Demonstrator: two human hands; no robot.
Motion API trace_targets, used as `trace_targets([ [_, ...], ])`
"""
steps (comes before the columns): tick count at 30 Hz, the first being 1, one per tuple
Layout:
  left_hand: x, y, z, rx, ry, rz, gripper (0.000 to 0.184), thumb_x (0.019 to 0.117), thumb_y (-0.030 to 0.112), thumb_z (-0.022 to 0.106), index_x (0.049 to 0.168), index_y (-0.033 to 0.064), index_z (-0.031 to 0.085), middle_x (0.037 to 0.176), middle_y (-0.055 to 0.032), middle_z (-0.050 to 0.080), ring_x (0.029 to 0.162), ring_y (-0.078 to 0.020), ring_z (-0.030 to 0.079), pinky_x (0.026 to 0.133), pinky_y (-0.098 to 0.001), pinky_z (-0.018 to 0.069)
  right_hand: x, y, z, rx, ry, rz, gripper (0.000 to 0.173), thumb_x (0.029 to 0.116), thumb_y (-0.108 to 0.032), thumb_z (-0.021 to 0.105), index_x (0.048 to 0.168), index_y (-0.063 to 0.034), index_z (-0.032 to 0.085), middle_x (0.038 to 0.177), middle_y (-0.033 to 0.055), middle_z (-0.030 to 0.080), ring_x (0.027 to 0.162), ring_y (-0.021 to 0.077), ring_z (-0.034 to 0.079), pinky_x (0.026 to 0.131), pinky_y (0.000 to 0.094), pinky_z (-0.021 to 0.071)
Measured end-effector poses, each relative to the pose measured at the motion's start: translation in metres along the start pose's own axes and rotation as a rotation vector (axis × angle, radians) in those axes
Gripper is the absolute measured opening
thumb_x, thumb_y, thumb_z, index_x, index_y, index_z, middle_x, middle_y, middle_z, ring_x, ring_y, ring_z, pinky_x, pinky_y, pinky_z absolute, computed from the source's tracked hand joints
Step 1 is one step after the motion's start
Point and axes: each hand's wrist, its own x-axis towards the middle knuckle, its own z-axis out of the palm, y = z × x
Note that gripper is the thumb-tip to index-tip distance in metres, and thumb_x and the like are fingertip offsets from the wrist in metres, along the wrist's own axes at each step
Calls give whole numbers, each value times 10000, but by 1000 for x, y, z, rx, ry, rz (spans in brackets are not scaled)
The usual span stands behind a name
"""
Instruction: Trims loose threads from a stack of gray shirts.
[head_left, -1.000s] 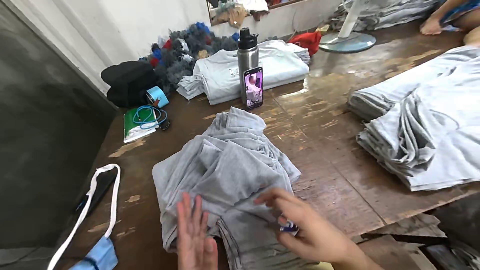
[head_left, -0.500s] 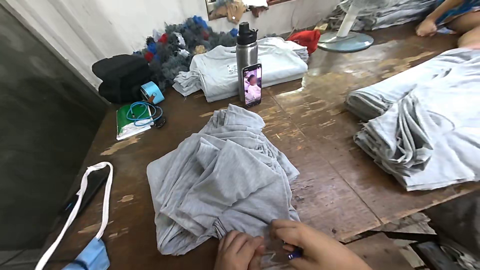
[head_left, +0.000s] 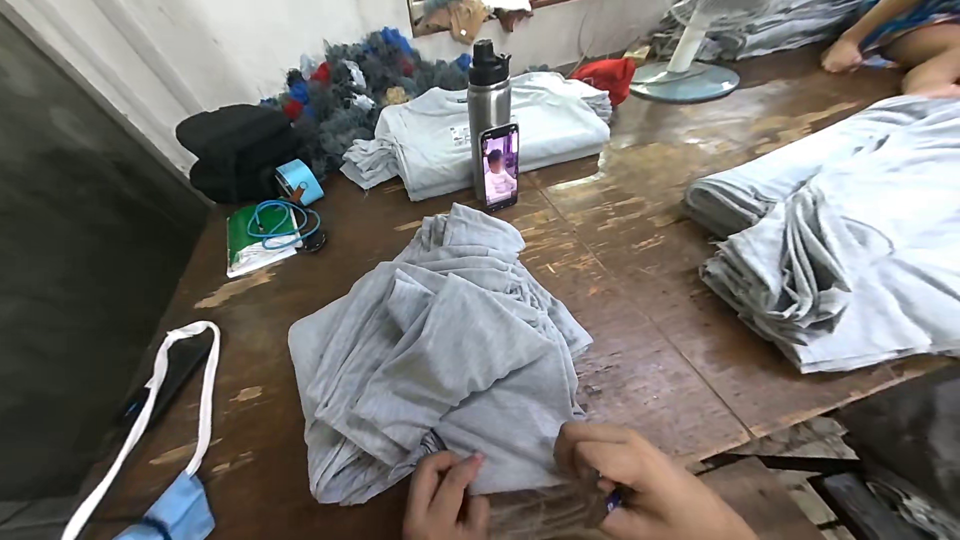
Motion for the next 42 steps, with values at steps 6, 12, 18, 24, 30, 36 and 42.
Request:
trace_targets([
  [6, -5, -2, 0, -13, -1, -41, 159, 848, 32, 701, 975, -1, 789, 954, -137, 719, 925, -30, 675, 851, -102, 514, 22, 8, 1, -160, 261, 6, 152, 903, -117, 608, 828, -64, 488, 885, 85, 564, 767, 83, 559, 654, 159, 469],
  [12, -2, -2, -2, -591, 58, -318, 321, 941, -32, 634, 1261, -9, 621, 1067, 44, 741, 944, 1, 700, 855, -205, 592, 29, 16, 50, -217, 197, 188, 98, 841, -71, 687, 903, -16, 635, 1080, 148, 650, 854, 156, 652, 704, 257, 571],
  [18, -11, -1, -2, -1022, 121, -470, 420, 891, 31, 739, 1186, 327, 694, 1091, 127, 752, 978, -16, 709, 884, -224, 590, 33, 7, 60, 27, 71, 112, 318, 896, -155, 732, 1137, 24, 628, 1199, 173, 669, 1004, 173, 668, 882, 265, 562],
  [24, -22, 2, -5, -1012, 72, -415, 446, 922, -4, 650, 1227, 312, 722, 1108, 117, 752, 978, -14, 704, 882, -233, 587, 38, 3, 80, 25, 196, -5, 240, 932, -154, 714, 1067, 10, 602, 1118, 173, 686, 1011, 190, 675, 921, 263, 549],
  [30, -30, 0, -8, -1065, 47, -448, 247, 1010, 287, 623, 1228, 262, 736, 1115, 83, 752, 1005, -42, 705, 912, -258, 580, 30, 5, 84, -63, 278, -17, 159, 918, -108, 729, 1008, -13, 638, 923, 105, 704, 859, 144, 674, 832, 219, 557],
  [36, -26, 3, -3, -982, 116, -489, 251, 941, 90, 695, 1129, 252, 731, 997, 94, 756, 873, -12, 708, 806, -212, 593, 28, 3, 80, -54, 240, -39, 90, 911, -49, 696, 964, -27, 626, 904, 97, 690, 853, 154, 670, 810, 227, 560],
  [42, -28, 2, 2, -1022, 141, -460, 367, 894, -4, 729, 1146, 255, 670, 1068, 81, 741, 926, -37, 709, 850, -241, 601, 31, 2, 79, 147, 162, 93, 333, 953, -276, 733, 1017, 25, 608, 936, 144, 643, 834, 141, 613, 768, 224, 526],
])
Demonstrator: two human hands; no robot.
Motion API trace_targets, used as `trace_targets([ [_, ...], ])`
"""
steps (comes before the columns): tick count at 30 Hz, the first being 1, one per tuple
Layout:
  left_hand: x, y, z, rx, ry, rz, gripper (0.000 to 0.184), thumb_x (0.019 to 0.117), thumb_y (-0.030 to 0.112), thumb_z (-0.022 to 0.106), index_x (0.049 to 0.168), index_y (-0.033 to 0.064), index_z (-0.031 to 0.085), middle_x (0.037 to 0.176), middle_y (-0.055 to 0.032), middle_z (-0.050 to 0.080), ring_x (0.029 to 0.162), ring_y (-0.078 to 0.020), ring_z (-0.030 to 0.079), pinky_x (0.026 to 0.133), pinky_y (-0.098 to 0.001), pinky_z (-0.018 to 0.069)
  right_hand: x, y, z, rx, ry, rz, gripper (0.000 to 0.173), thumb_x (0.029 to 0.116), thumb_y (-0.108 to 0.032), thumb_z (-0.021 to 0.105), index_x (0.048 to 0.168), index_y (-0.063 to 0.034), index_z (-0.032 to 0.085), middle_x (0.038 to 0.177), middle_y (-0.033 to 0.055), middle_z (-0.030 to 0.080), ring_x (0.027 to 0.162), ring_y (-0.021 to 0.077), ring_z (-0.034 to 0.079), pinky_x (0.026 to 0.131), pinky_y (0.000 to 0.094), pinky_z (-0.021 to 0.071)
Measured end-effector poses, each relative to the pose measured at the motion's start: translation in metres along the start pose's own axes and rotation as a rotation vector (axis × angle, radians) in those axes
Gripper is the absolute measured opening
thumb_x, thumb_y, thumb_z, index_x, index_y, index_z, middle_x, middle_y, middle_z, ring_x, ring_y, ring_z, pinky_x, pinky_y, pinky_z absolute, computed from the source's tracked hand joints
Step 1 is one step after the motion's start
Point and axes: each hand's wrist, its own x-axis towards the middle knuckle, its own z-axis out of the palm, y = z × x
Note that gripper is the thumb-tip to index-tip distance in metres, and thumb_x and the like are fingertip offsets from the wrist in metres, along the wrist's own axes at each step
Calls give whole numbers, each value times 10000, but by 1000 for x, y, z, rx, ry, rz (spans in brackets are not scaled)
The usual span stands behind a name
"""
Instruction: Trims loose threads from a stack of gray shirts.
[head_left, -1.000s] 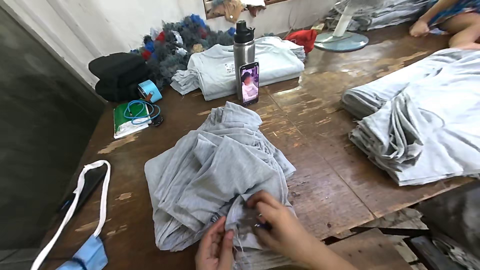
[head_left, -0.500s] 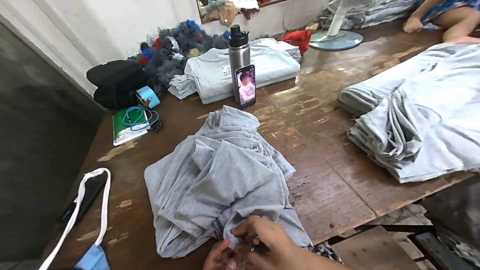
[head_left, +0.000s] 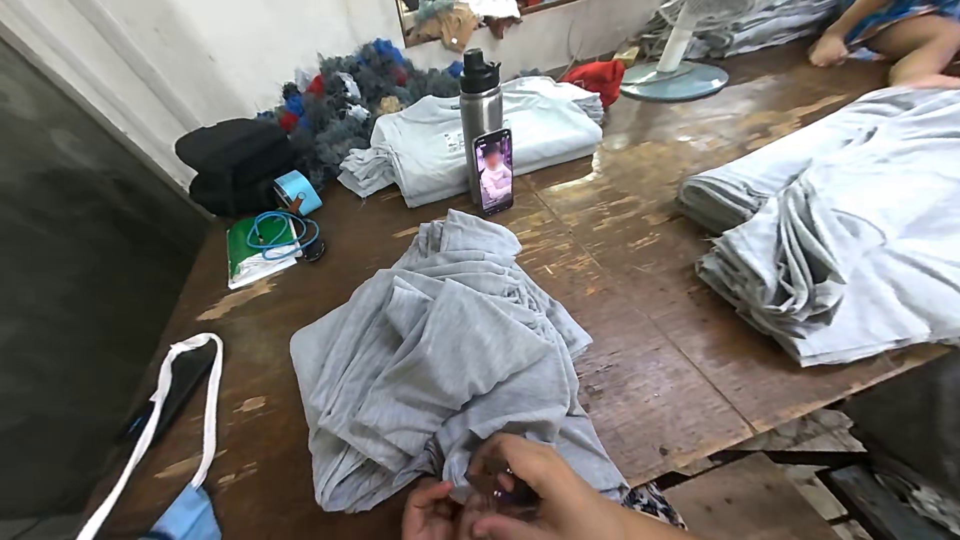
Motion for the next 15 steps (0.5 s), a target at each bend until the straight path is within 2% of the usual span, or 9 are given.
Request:
trace_targets([
  [2, -1, -3, 0, 4, -18, 33, 421, 866, -16, 749, 1166, 266, 659, 1111, 88, 728, 984, -46, 702, 880, -254, 598, 0, 1, 2, 14, 0, 2, 347, 943, -294, 746, 995, 17, 603, 943, 139, 635, 855, 140, 612, 783, 227, 525],
  [6, -2, -5, -1, 42, -105, 61, 602, 814, -94, 730, 1270, 282, 612, 1229, 108, 675, 1098, -56, 665, 951, -277, 577, -1, 3, 1, 13, 32, 5, 257, 921, -203, 753, 977, 20, 638, 882, 120, 646, 808, 117, 614, 749, 203, 522],
  [9, -3, -5, -1, 53, -142, 69, 634, 810, -83, 749, 1308, 280, 602, 1272, 116, 647, 1122, -54, 656, 963, -281, 576, -3, 3, 0, -34, 52, -11, 162, 903, -113, 731, 969, 13, 653, 864, 114, 659, 793, 117, 624, 742, 199, 531],
  [11, -3, -4, -1, 79, -145, 76, 613, 828, -52, 741, 1324, 279, 598, 1279, 133, 646, 1118, -41, 656, 959, -265, 573, -4, 2, -1, -58, 69, -20, 110, 878, -63, 713, 932, 6, 647, 822, 103, 647, 758, 108, 613, 710, 189, 521],
  [15, -3, -4, -3, 92, -117, 87, 397, 963, 85, 662, 1310, 272, 622, 1263, 133, 655, 1127, -23, 639, 976, -233, 543, -4, 2, -3, -46, 61, -15, 87, 869, -39, 684, 912, 11, 627, 807, 108, 624, 731, 109, 594, 678, 180, 505],
])
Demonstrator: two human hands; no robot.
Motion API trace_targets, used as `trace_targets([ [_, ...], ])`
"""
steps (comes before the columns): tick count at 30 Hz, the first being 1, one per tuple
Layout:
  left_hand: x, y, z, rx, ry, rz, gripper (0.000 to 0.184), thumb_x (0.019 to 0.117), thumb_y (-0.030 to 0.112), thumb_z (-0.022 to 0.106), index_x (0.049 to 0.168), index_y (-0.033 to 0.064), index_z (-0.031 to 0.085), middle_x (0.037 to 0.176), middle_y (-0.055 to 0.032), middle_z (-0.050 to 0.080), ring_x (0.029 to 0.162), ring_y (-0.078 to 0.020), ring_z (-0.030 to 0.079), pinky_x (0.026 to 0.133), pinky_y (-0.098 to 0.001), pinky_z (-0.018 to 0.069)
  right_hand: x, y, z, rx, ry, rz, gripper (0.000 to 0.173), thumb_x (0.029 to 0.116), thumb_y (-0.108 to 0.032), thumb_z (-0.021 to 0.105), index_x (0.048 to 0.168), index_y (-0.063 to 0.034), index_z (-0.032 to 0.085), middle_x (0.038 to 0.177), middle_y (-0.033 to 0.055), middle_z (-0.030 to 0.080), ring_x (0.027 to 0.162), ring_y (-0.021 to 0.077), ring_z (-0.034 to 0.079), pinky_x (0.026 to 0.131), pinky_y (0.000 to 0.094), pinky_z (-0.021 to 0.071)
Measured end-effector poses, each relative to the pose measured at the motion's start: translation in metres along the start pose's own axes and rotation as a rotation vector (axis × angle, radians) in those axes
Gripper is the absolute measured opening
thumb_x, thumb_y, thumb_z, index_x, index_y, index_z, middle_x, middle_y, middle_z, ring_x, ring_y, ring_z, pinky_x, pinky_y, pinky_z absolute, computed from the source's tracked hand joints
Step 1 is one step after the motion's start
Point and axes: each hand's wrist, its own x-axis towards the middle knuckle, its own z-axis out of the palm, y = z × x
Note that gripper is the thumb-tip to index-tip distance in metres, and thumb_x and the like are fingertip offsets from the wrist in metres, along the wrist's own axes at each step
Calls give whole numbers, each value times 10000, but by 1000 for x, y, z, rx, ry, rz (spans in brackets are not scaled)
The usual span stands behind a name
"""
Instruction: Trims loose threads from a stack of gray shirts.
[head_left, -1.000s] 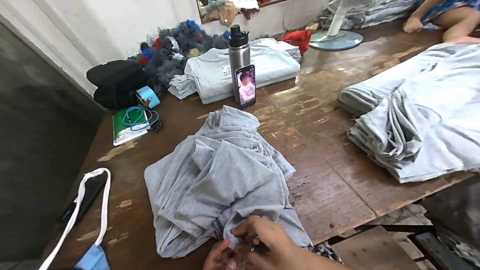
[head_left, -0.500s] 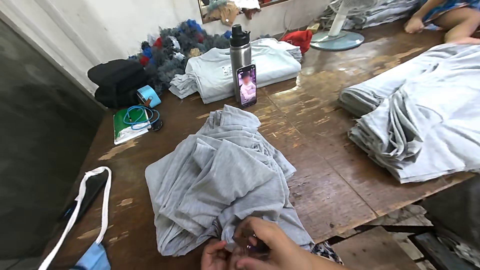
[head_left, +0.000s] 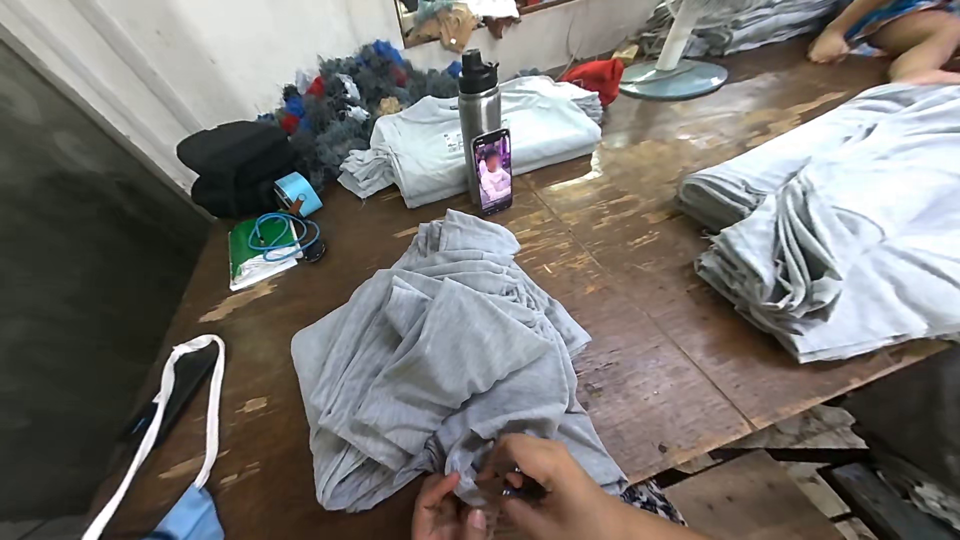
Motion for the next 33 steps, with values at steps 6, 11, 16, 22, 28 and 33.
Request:
trace_targets([
  [6, 1, -1, -2, -62, 34, -44, 335, 974, 148, 665, 1287, 266, 651, 1231, 103, 684, 1093, -39, 658, 958, -248, 552, -1, 2, 3, -33, -20, -10, 190, 926, -143, 730, 1003, 11, 651, 891, 119, 662, 793, 130, 626, 748, 210, 536],
  [11, 2, 0, 3, 35, 29, 29, 448, 939, 39, 687, 1308, 286, 626, 1243, 139, 686, 1079, -15, 670, 944, -223, 563, -2, 0, 1, -56, -2, -48, 85, 876, -52, 696, 897, 3, 634, 808, 109, 628, 751, 135, 610, 712, 204, 524],
  [16, -1, -4, 3, 232, -26, 106, 490, 881, -5, 730, 1275, 282, 688, 1221, 144, 617, 1069, 17, 632, 909, -209, 580, 0, -7, -2, 24, -10, -33, 126, 908, -67, 691, 866, 13, 603, 801, 122, 606, 753, 142, 598, 700, 209, 512],
  [22, 4, -5, 5, 382, 35, 223, 320, 901, 76, 747, 1152, 274, 742, 1166, 177, 657, 1057, 61, 625, 896, -151, 555, 0, -14, -4, 124, -52, 0, 114, 900, -49, 675, 857, 28, 603, 799, 131, 594, 755, 141, 581, 699, 204, 493],
  [28, 5, -2, 0, 284, 57, 160, 274, 968, 84, 667, 1122, 288, 765, 1157, 178, 699, 1026, 39, 657, 876, -162, 566, -1, -11, -12, 188, -92, 17, 176, 937, -116, 666, 857, 16, 582, 781, 118, 581, 737, 126, 571, 676, 212, 482],
  [33, 6, 3, -2, 62, 115, 4, 205, 985, 208, 669, 1112, 322, 783, 1071, 156, 744, 958, 31, 682, 858, -176, 572, -4, -2, -20, -103, -218, 214, 291, 1017, -317, 590, 898, -52, 580, 692, 44, 530, 603, 130, 531, 536, 291, 458],
])
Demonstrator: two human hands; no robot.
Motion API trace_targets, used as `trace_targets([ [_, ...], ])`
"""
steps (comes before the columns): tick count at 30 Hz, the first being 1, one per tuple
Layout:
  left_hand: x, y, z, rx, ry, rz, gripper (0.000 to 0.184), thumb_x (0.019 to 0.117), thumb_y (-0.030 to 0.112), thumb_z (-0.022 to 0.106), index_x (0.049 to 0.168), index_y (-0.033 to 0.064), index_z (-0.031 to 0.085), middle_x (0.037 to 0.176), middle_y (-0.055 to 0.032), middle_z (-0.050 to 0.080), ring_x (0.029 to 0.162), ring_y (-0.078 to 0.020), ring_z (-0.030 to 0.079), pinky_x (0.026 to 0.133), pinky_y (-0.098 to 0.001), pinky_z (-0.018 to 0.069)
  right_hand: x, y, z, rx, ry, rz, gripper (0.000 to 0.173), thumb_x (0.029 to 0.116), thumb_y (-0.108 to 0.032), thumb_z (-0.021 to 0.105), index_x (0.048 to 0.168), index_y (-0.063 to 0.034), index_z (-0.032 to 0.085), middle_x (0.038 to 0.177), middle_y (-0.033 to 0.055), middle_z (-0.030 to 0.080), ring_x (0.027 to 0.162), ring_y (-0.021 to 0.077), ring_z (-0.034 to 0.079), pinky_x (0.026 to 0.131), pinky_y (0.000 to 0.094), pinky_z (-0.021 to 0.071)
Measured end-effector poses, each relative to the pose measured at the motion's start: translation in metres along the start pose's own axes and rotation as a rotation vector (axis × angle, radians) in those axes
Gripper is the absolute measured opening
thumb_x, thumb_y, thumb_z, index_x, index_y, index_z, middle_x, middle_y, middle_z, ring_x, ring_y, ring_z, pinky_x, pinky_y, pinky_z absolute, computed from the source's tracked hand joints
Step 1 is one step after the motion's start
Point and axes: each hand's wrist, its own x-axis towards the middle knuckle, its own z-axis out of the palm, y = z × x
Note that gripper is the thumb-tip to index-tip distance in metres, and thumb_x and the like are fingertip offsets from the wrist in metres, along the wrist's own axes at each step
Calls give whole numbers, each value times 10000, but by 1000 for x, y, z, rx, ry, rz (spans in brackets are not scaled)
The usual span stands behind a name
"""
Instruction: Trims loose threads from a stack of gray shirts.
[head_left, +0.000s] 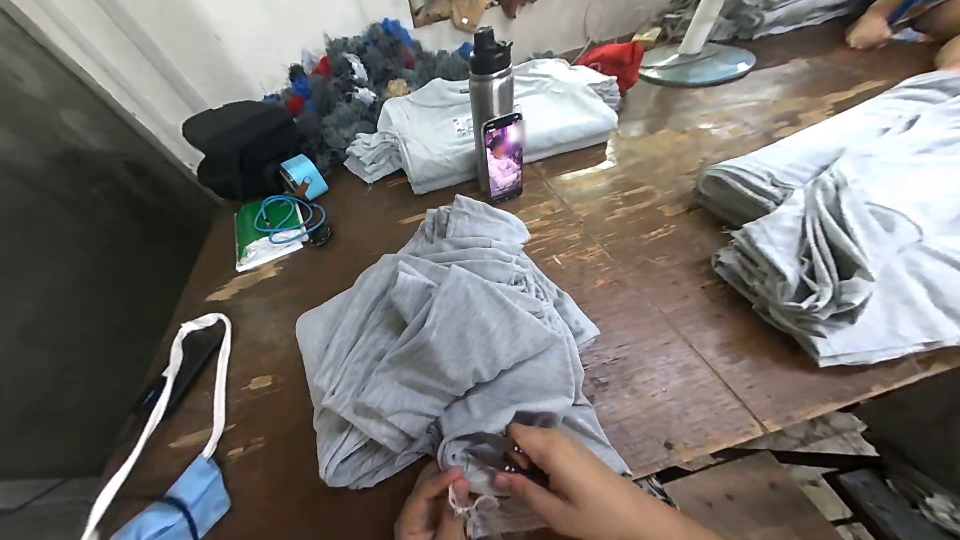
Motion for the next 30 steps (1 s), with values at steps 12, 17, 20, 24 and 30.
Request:
trace_targets([
  [12, -3, 2, -5, -166, -43, -2, 176, 939, 194, 726, 1092, 250, 791, 1129, 85, 748, 1012, -14, 694, 874, -201, 579, -8, -6, 13, -470, 21, -100, 425, 1021, -485, 487, 842, -114, 592, 601, 8, 532, 476, 161, 537, 410, 334, 426],
  [17, -4, 2, -5, -87, -85, 35, 200, 941, 160, 721, 1107, 253, 784, 1150, 106, 730, 1026, 0, 680, 879, -179, 573, -3, -10, 23, -542, 48, -77, 435, 1046, -459, 414, 837, -121, 591, 579, 4, 525, 451, 168, 544, 382, 340, 418],
  [20, -3, 2, -6, -92, -106, 60, 203, 941, 163, 724, 1114, 249, 785, 1184, 103, 723, 1046, -5, 677, 894, -180, 569, -2, -9, 23, -527, 58, -62, 436, 1050, -433, 397, 809, -123, 587, 562, 0, 507, 443, 162, 533, 378, 336, 407],
  [24, -4, 1, -8, -94, -84, 52, 176, 953, 190, 711, 1111, 243, 770, 1168, 90, 725, 1037, -11, 680, 877, -189, 574, -5, -10, 12, -374, 51, -32, 440, 1069, -431, 397, 885, -88, 603, 612, 21, 538, 503, 159, 562, 432, 340, 455],
  [30, -3, 4, 0, 11, 30, 13, 145, 907, 132, 758, 999, 242, 736, 1022, 106, 745, 886, 14, 699, 780, -169, 592, 5, -11, 3, -344, 234, -161, 393, 1041, -451, 518, 899, -86, 559, 843, 68, 545, 649, 138, 525, 535, 266, 450],
])
